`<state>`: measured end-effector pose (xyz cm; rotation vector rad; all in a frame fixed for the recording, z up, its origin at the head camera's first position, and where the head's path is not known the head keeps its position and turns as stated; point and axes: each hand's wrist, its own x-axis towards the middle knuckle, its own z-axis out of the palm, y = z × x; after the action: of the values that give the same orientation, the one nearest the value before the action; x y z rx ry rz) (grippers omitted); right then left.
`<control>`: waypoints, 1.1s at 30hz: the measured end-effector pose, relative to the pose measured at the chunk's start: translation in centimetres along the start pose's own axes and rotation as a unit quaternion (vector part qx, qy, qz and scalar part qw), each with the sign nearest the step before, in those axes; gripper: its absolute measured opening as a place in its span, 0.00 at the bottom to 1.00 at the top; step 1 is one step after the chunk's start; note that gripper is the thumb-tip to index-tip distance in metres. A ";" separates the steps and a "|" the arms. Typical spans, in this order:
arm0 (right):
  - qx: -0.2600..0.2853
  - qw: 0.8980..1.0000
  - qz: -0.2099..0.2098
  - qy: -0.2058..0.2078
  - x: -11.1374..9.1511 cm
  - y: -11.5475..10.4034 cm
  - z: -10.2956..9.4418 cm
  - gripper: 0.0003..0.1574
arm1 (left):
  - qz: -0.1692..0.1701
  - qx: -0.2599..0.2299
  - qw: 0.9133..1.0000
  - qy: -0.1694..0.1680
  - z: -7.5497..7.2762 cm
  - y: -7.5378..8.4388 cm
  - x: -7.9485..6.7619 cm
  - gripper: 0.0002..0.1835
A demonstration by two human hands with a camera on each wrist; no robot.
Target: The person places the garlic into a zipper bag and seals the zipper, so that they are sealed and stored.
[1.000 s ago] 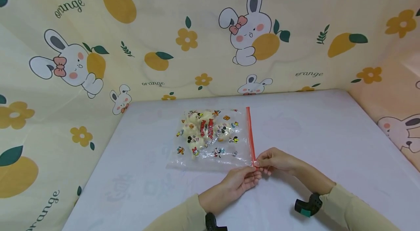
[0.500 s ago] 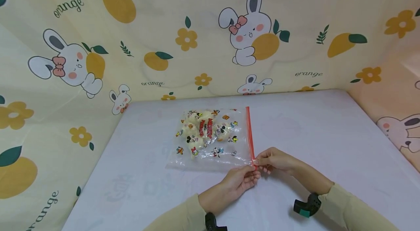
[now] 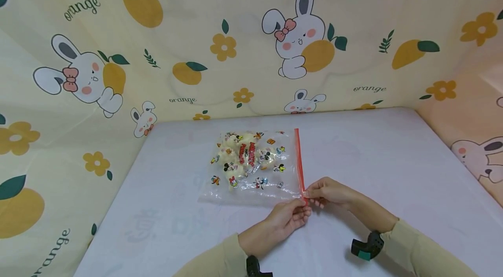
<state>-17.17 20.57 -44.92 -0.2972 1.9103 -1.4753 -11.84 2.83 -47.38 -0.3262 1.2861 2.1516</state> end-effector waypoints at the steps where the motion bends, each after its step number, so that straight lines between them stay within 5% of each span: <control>1: -0.001 1.000 0.000 0.003 0.1 0.0 0.0 0.12 | -0.001 0.001 1.000 -0.001 0.0 0.0 0.0 0.06; 18: 0.005 1.000 0.024 0.003 0.3 0.4 -0.7 0.13 | -0.017 0.024 0.999 -0.031 -0.3 0.6 0.2 0.11; 33: 0.031 0.999 0.010 -0.006 0.6 0.6 -0.4 0.13 | 0.010 0.028 0.999 0.010 0.0 0.3 0.2 0.08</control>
<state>-17.72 20.70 -45.64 -0.2578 1.8485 -1.5127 -12.18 2.79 -47.23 -0.3146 1.3645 2.1293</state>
